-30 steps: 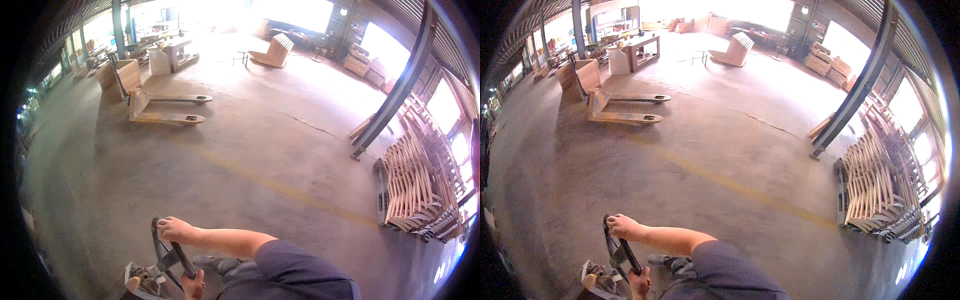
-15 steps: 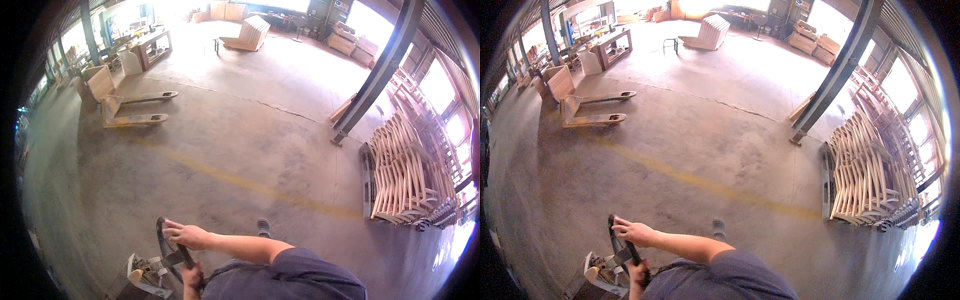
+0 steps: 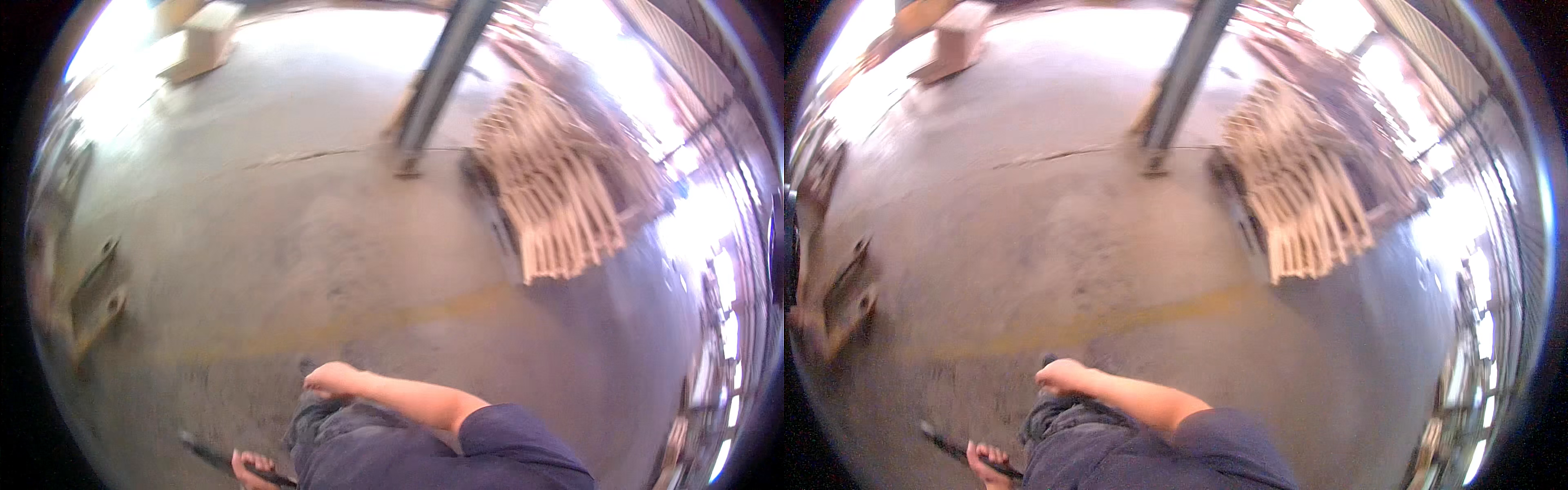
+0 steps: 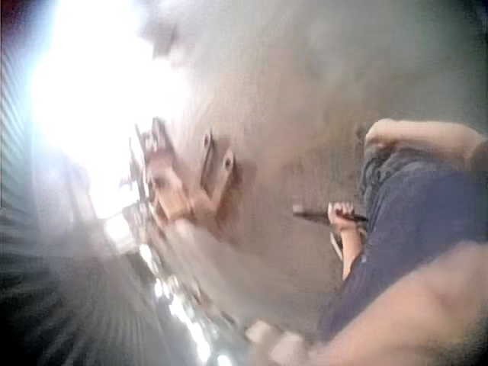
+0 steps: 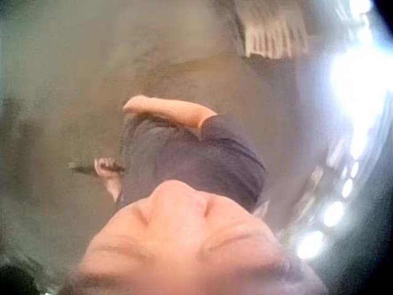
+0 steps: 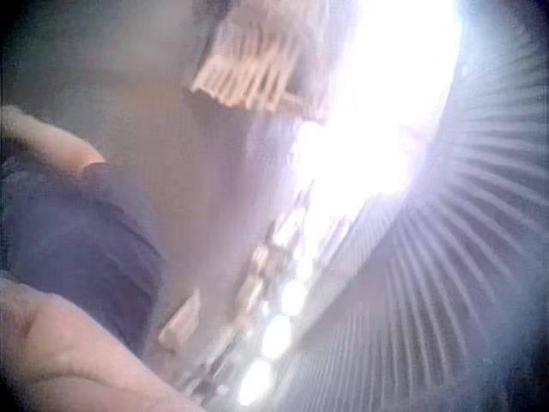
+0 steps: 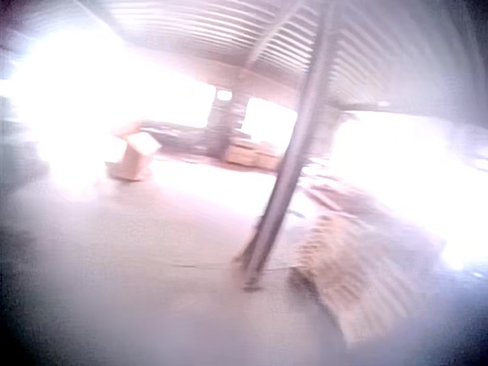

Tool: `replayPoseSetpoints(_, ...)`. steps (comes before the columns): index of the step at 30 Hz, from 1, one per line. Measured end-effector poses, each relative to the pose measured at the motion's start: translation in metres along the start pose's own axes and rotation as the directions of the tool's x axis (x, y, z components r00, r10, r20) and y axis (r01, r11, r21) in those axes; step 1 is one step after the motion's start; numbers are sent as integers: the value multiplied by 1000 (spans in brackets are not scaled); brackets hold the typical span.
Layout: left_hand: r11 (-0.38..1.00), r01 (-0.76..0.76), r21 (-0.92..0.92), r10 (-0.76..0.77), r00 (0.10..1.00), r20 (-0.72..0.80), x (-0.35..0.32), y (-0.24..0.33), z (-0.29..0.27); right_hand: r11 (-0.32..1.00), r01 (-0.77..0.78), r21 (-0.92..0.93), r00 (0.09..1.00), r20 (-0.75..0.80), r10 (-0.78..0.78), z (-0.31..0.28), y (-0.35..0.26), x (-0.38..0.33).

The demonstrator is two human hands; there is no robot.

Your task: The person uses a manual pallet jack to lift and transport stacks of wooden panels across a warehouse floor. They maneuver the jack to pick up a stack, pull it to a new location, and then return to repeat the process with another stack.

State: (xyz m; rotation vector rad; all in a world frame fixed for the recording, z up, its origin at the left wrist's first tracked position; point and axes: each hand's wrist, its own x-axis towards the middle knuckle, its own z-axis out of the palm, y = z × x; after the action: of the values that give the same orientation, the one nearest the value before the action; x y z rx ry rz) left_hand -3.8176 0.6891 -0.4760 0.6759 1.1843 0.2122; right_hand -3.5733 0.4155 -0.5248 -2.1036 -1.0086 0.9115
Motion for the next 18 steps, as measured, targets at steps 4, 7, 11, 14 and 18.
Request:
replayPoseSetpoints(4, 999, -13, 48, 4, 982, 188, 40, 48, 43, 993, -110, 51, 992, -49, 112, -48, 16, 30)
replayPoseSetpoints(7, 976, 104, 194, -157, 945, 286, 119, 84, 105, 972, -234, 12, 968, -91, 234, -87, 50, 54)
replayPoseSetpoints(11, 934, 94, 345, -211, 924, 319, 202, 115, 283, 876, -481, 25, 869, -119, 480, -158, 94, 79)
replayPoseSetpoints(14, 919, 42, 392, -189, 919, 345, 259, 150, 395, 829, -549, 110, 814, -157, 560, -224, 109, 107)
replayPoseSetpoints(18, 911, -24, 412, -129, 932, 339, 328, 193, 505, 817, -419, 396, 735, -380, 561, -273, 155, 123)
